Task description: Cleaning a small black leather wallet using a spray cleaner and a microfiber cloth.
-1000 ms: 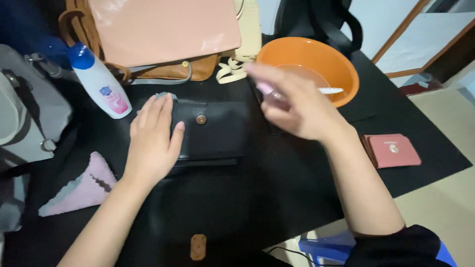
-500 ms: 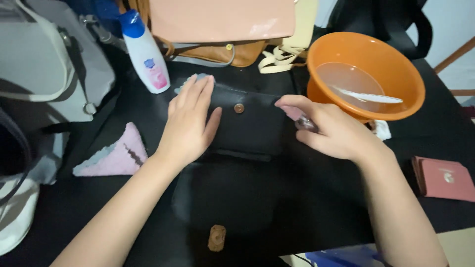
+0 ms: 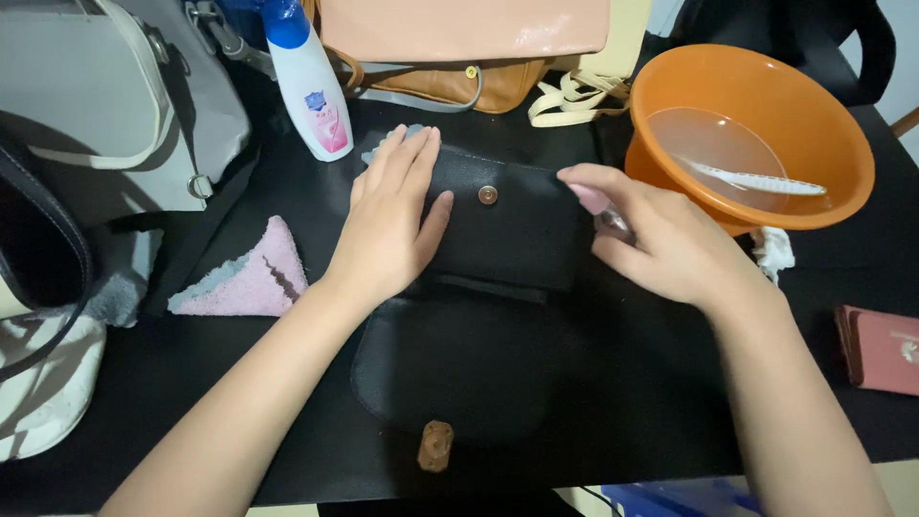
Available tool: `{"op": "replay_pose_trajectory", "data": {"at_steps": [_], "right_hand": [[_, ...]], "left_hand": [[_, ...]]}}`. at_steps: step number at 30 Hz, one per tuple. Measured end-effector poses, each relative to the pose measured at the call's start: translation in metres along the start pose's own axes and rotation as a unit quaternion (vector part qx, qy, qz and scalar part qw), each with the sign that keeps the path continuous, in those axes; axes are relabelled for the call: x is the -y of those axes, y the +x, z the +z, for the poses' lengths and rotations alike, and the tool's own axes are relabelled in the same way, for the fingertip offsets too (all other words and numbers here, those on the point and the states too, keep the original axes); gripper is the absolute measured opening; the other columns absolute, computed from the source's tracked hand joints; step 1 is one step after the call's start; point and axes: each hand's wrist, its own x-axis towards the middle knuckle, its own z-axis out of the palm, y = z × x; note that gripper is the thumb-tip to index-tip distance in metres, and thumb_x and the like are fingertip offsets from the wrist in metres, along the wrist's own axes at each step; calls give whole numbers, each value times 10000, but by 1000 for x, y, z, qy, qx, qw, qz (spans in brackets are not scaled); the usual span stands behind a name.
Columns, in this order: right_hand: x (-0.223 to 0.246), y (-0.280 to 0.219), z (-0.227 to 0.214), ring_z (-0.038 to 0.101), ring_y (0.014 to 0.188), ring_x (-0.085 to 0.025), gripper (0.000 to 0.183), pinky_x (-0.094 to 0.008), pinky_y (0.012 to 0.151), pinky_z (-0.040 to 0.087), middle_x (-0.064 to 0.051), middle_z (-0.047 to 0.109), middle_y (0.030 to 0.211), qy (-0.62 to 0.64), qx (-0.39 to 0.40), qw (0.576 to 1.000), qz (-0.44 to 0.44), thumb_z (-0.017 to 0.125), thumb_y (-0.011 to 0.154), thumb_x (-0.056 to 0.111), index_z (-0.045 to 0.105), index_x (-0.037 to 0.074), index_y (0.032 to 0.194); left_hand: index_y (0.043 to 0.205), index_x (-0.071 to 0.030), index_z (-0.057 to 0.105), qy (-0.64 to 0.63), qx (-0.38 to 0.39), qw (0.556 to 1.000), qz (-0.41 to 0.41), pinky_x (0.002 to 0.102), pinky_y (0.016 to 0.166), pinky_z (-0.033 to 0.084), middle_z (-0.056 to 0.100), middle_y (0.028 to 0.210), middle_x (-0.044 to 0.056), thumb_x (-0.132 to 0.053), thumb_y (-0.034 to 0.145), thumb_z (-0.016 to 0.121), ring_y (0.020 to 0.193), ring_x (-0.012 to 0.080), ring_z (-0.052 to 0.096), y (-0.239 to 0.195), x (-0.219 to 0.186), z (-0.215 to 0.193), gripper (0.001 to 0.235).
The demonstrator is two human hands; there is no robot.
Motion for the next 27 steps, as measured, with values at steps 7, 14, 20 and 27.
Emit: {"op": "replay_pose_trajectory", "data": {"at_steps": [7,14,20,27], "right_hand": [[-9,6,9,657,747,-305,671,-475,713,468,-111,673,889,-29,-43,999,6,563,842,109,409,270,1475],[-11,6,13,652,745,-297,654,-467,716,479,-87,667,883,-37,-55,998,-6,552,842,86,422,242,1463],[-9,5,12,645,728,-300,619,-465,696,472,-96,656,888,-35,-49,998,-4,571,850,103,425,236,1437],[-5,4,10,676,808,-325,717,-476,756,493,-129,692,964,-30,-38,999,19,557,859,119,394,275,1539]], "left_hand": [[1543,9,395,-16,-1,1000,26,587,1131,351,443,1583,192,-217,1060,572,1515,412,318,-4,0,-5,562],[1525,-31,448,3,0,1000,2,628,1142,347,466,1580,181,-221,1030,643,1505,399,359,0,-1,-1,564],[1549,20,378,-8,-5,999,35,592,1128,362,442,1583,209,-200,1060,583,1517,423,310,-3,1,-2,573],[1535,-28,428,-8,3,1000,-3,645,1145,331,446,1596,179,-216,1030,648,1519,395,326,1,1,1,582]]}}
